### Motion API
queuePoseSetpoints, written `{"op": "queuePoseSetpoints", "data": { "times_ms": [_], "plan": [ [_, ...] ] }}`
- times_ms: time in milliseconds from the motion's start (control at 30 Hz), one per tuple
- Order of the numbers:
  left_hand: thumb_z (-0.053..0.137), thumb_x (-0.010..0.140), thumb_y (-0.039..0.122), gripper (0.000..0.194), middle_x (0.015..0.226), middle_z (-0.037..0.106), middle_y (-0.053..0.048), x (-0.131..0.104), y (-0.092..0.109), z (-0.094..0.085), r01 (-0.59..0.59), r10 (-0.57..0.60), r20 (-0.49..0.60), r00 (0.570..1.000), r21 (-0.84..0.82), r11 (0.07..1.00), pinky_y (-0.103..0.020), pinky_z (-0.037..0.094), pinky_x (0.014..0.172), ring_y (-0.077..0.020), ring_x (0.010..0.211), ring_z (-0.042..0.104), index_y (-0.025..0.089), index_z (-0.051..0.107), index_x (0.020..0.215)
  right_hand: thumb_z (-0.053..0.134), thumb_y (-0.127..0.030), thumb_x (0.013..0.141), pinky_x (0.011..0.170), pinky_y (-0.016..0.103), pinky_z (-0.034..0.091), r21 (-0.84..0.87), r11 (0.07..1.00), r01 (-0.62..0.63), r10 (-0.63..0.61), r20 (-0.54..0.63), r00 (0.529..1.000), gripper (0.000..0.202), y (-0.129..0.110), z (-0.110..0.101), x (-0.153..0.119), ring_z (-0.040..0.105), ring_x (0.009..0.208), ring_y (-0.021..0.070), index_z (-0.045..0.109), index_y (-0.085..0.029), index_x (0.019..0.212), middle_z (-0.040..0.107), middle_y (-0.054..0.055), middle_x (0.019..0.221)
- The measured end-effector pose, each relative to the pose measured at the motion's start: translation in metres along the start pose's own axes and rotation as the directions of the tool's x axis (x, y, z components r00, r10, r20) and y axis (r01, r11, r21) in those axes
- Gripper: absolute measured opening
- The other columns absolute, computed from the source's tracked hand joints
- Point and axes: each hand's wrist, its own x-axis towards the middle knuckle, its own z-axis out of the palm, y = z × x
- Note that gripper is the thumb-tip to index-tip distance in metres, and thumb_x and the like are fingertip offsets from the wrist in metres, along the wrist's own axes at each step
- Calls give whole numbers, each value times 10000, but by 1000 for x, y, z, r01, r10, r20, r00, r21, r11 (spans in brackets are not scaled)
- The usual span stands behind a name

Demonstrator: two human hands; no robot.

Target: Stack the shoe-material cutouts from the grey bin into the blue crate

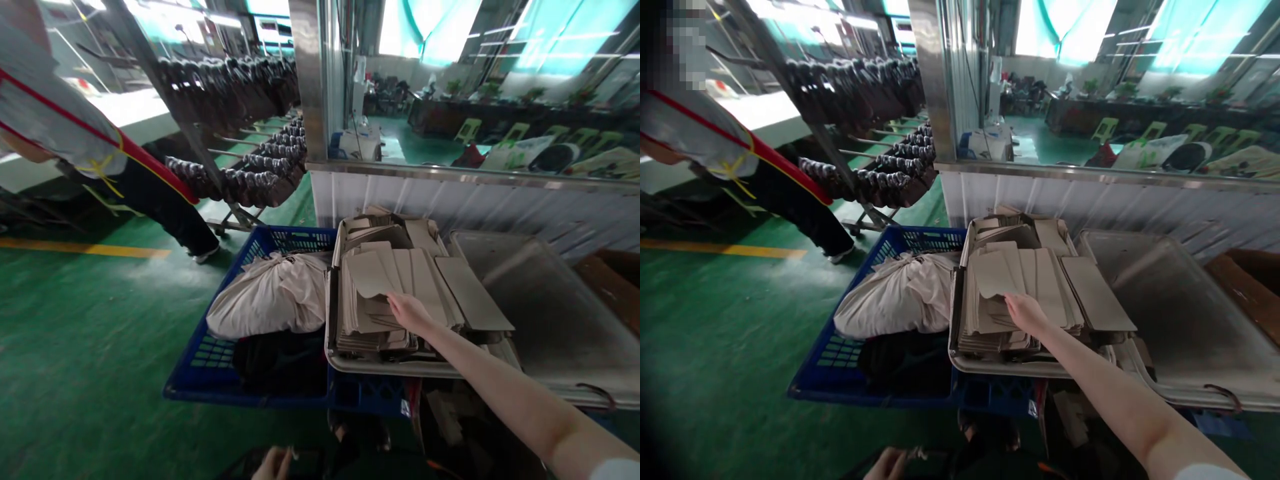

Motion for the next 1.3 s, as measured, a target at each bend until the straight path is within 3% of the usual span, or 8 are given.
{"op": "queuePoseSetpoints", "data": {
  "times_ms": [100,200,367,567,800,1000,1133,1300],
  "plan": [
    [622,769,460,646,1389,455,-111,20,64,-10,-384,394,-163,904,91,919,-469,327,1087,-289,1323,381,229,427,1339,304,-346,969,741,273,439,354,928,119,-151,63,986,326,-21,-63,-19,610,836,161,557,-178,1087,661,60,928],
    [762,651,395,946,1527,268,-73,13,161,-9,-700,701,29,713,90,709,-479,129,1163,-295,1426,148,273,270,1450,357,-357,957,749,232,428,628,752,199,-399,194,896,299,-38,-109,-40,582,835,129,590,-176,1007,643,31,905],
    [763,665,326,696,1317,558,-117,-27,252,39,-297,469,715,518,-363,883,-482,352,1058,-335,1235,485,196,522,1305,393,-396,937,739,237,432,754,653,65,-304,182,935,330,-18,-108,-50,562,829,137,609,-152,984,632,24,872],
    [667,781,276,486,1239,615,-134,-23,228,98,99,321,538,780,-612,784,-455,406,1027,-290,1125,587,173,554,1242,481,-461,880,711,244,474,724,665,-185,-77,313,947,353,46,-42,-7,613,815,141,612,-174,1038,672,36,939],
    [718,717,349,687,1230,626,-108,1,207,59,39,93,156,983,-680,732,-457,517,906,-319,1097,603,251,441,1338,582,-526,773,1007,535,319,348,829,-438,417,137,899,791,83,7,65,369,1285,399,342,-47,1356,361,309,1388],
    [746,691,320,869,1269,608,-50,8,189,9,-55,51,-25,998,-668,742,-436,510,947,-290,1145,575,341,281,1425,565,-767,614,1146,467,104,47,999,0,-11,231,973,1138,63,54,46,107,1424,348,172,-133,1474,120,209,1542],
    [733,710,311,785,1275,603,-33,-3,147,-35,-88,-35,-150,988,-733,675,-430,515,939,-275,1096,609,374,345,1390,426,-705,768,1127,471,183,-144,989,20,-3,119,993,937,54,77,17,223,1395,348,272,-67,1436,249,253,1492],
    [735,702,250,649,1255,613,-11,-73,37,-92,-366,-216,-574,790,-724,584,-384,441,1014,-213,1161,566,319,483,1296,325,-656,836,1071,494,271,-272,959,82,-63,78,995,839,46,89,-2,320,1340,378,345,-30,1393,366,295,1415]
  ]
}}
